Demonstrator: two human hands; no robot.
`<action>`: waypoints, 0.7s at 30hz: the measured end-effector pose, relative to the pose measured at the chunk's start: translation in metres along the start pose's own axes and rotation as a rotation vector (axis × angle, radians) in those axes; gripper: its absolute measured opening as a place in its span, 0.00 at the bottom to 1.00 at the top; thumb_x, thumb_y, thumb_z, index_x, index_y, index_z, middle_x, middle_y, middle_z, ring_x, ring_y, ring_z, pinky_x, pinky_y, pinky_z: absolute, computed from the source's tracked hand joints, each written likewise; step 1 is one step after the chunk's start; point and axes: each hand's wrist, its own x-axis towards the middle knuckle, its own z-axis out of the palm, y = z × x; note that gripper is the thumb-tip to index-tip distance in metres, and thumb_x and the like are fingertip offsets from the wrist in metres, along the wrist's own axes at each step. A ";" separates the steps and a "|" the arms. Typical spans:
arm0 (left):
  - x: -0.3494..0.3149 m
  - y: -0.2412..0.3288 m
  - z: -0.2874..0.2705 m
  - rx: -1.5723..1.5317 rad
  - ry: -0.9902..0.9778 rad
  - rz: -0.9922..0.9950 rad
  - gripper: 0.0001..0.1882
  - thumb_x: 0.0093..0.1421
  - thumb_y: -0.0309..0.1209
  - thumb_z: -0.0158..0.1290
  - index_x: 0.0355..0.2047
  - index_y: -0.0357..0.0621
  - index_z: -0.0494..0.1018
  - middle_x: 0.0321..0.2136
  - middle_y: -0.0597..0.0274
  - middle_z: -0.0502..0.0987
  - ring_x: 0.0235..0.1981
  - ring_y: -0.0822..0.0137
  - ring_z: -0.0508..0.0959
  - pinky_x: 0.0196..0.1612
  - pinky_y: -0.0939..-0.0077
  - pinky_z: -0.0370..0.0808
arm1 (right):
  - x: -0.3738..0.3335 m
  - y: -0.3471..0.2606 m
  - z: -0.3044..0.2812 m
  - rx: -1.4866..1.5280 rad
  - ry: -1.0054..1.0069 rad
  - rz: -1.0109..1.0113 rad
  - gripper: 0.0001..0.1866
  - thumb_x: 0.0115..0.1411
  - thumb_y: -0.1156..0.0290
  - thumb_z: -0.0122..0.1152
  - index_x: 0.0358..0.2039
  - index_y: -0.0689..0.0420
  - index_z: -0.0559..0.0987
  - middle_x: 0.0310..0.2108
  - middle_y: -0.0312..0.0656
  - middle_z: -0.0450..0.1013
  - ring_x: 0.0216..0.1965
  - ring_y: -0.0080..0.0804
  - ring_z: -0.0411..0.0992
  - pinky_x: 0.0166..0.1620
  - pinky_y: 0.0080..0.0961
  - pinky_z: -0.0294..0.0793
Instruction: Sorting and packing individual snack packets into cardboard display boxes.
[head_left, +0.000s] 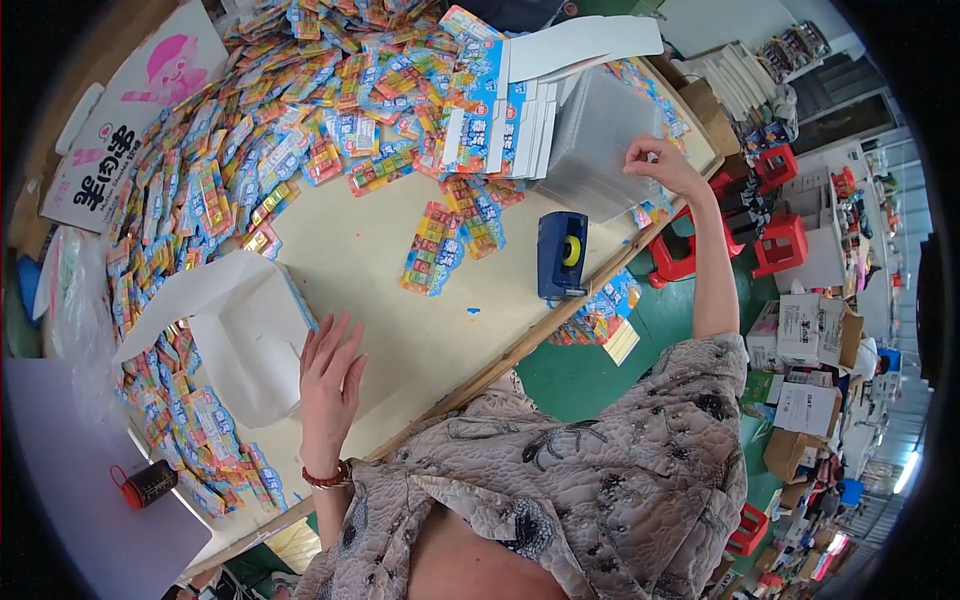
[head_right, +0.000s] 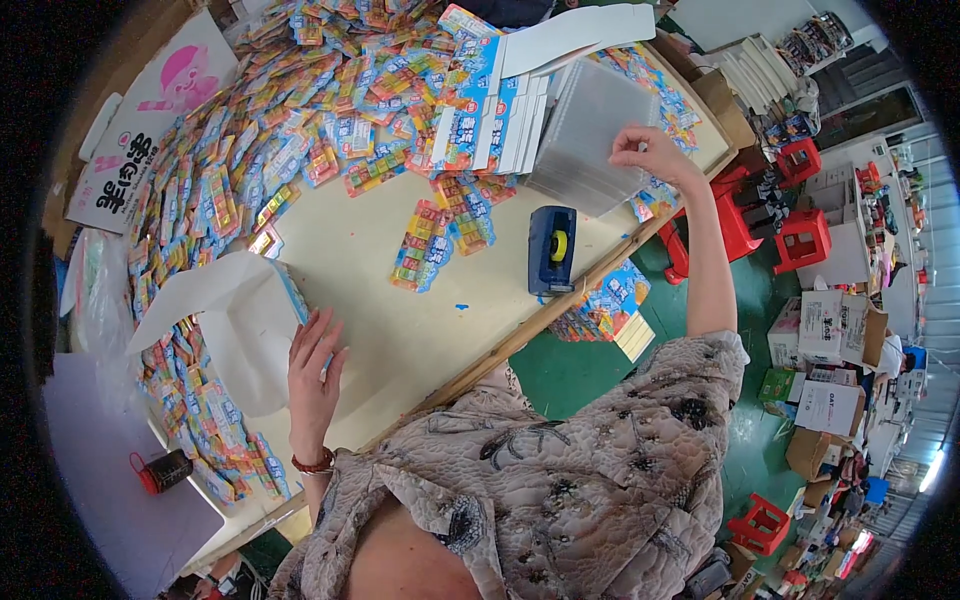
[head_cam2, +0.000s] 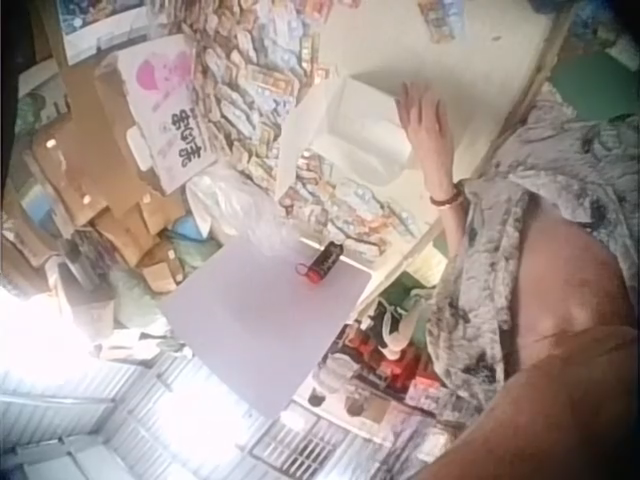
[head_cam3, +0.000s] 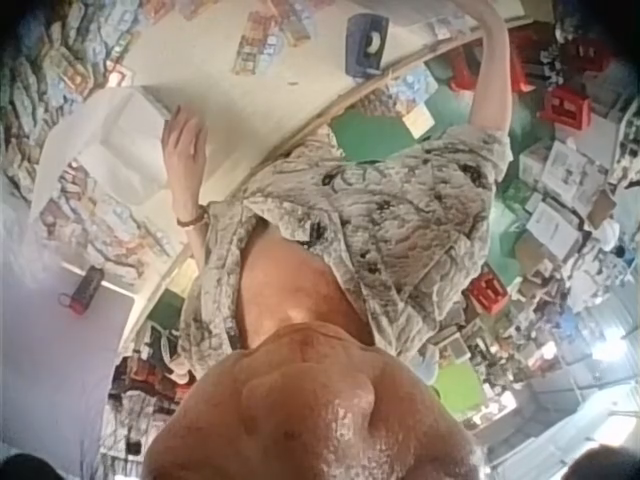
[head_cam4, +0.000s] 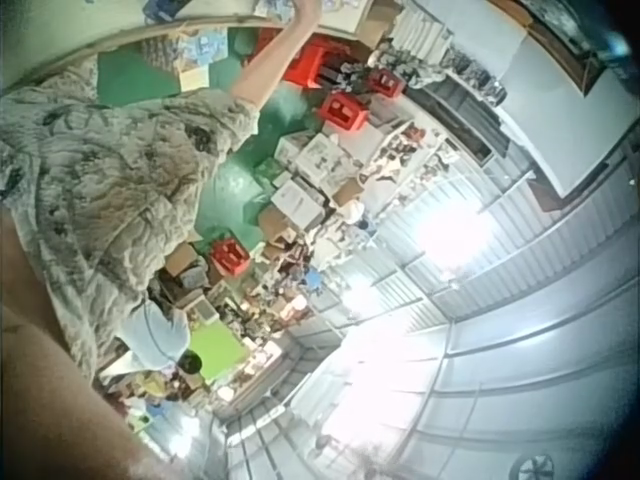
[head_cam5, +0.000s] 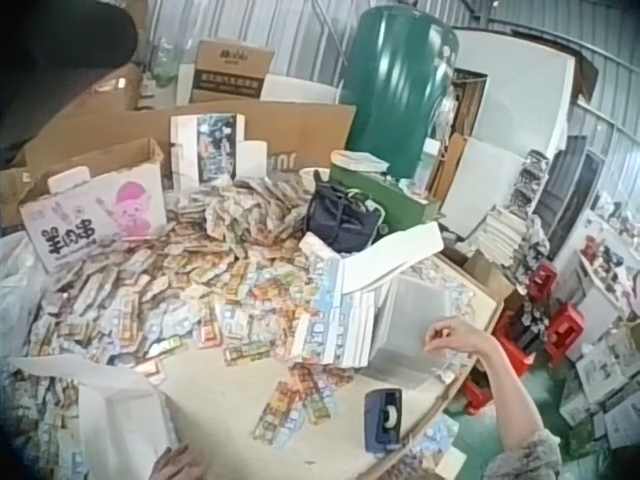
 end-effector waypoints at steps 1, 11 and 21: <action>0.000 0.000 0.000 0.001 -0.006 -0.003 0.19 0.56 0.23 0.54 0.49 0.45 0.73 0.55 0.61 0.70 0.59 0.55 0.65 0.62 0.59 0.61 | 0.000 0.001 0.000 0.001 0.008 -0.004 0.06 0.52 0.72 0.65 0.25 0.56 0.75 0.29 0.29 0.65 0.32 0.18 0.65 0.37 0.18 0.64; 0.000 0.001 0.012 -0.051 -0.033 0.028 0.20 0.57 0.26 0.55 0.51 0.51 0.72 0.57 0.63 0.69 0.59 0.55 0.66 0.62 0.56 0.60 | -0.007 -0.002 0.008 -0.056 0.034 -0.021 0.06 0.54 0.71 0.64 0.29 0.56 0.75 0.30 0.30 0.65 0.32 0.17 0.64 0.36 0.16 0.63; 0.052 0.044 0.022 -0.092 -0.099 0.277 0.22 0.55 0.24 0.56 0.51 0.49 0.72 0.56 0.61 0.69 0.59 0.54 0.66 0.62 0.57 0.61 | -0.014 -0.013 0.050 -0.944 0.516 -0.326 0.05 0.56 0.76 0.51 0.34 0.57 0.71 0.34 0.46 0.69 0.38 0.45 0.71 0.36 0.37 0.72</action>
